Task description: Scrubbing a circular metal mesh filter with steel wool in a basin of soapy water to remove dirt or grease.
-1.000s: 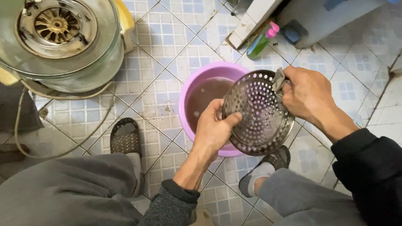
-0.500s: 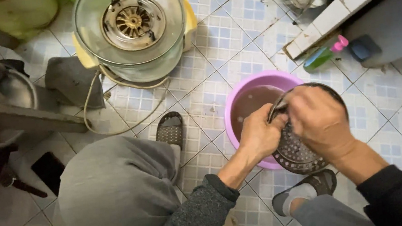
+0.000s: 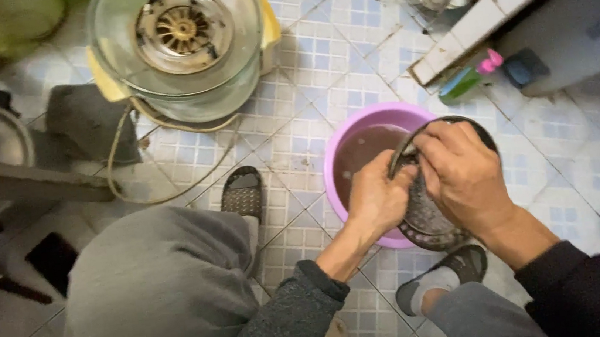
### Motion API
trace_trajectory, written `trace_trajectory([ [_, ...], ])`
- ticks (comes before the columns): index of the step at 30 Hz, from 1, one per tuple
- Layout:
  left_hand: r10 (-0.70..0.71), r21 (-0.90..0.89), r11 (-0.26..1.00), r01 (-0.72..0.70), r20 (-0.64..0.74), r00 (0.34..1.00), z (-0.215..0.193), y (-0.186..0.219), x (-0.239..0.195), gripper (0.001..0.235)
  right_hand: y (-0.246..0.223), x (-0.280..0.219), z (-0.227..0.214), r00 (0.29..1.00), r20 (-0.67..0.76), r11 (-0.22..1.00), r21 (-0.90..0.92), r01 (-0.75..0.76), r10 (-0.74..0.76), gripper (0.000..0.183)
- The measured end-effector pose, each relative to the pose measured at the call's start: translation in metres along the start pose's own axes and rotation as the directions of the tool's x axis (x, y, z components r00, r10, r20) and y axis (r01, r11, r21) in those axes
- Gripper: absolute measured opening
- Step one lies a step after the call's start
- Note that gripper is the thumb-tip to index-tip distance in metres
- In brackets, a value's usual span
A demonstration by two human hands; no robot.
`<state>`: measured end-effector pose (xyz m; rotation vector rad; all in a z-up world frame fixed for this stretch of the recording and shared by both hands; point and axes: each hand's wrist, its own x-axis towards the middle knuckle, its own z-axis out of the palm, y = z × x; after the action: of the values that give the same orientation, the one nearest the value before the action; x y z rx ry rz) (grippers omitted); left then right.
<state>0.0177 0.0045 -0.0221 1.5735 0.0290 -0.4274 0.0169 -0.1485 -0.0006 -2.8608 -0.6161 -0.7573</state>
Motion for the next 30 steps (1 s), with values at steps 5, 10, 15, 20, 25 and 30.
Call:
trace_trajectory([
  [5,0.022,-0.065,0.997,-0.031,-0.129,0.991,0.004,0.003,-0.008,0.022,0.058,-0.03,0.0,0.999,0.012,0.978,-0.205,-0.036,0.04,0.009],
  [10,0.021,-0.142,0.989,-0.046,-0.176,0.984,-0.005,-0.003,0.007,0.017,0.046,-0.042,-0.017,0.991,0.122,0.987,-0.155,-0.036,0.056,0.016],
  [15,-0.01,-0.217,0.975,-0.04,-0.224,0.975,-0.01,0.013,-0.004,0.013,0.044,-0.058,-0.016,0.97,0.239,0.998,-0.039,-0.043,0.051,0.02],
  [20,-0.078,-0.284,0.959,0.025,-0.177,0.981,-0.015,0.018,-0.007,0.018,0.038,-0.031,-0.046,0.887,0.276,0.866,0.245,-0.437,0.37,0.017],
  [25,-0.034,-0.278,0.96,-0.036,-0.244,0.969,0.005,-0.019,0.023,0.016,0.06,-0.015,-0.049,0.648,0.316,0.469,0.486,-0.738,0.693,0.036],
  [30,-0.295,-0.288,0.917,0.276,-0.023,0.955,-0.019,0.074,0.014,0.041,0.064,0.003,-0.047,0.415,0.52,-0.144,0.736,-0.662,0.747,0.04],
])
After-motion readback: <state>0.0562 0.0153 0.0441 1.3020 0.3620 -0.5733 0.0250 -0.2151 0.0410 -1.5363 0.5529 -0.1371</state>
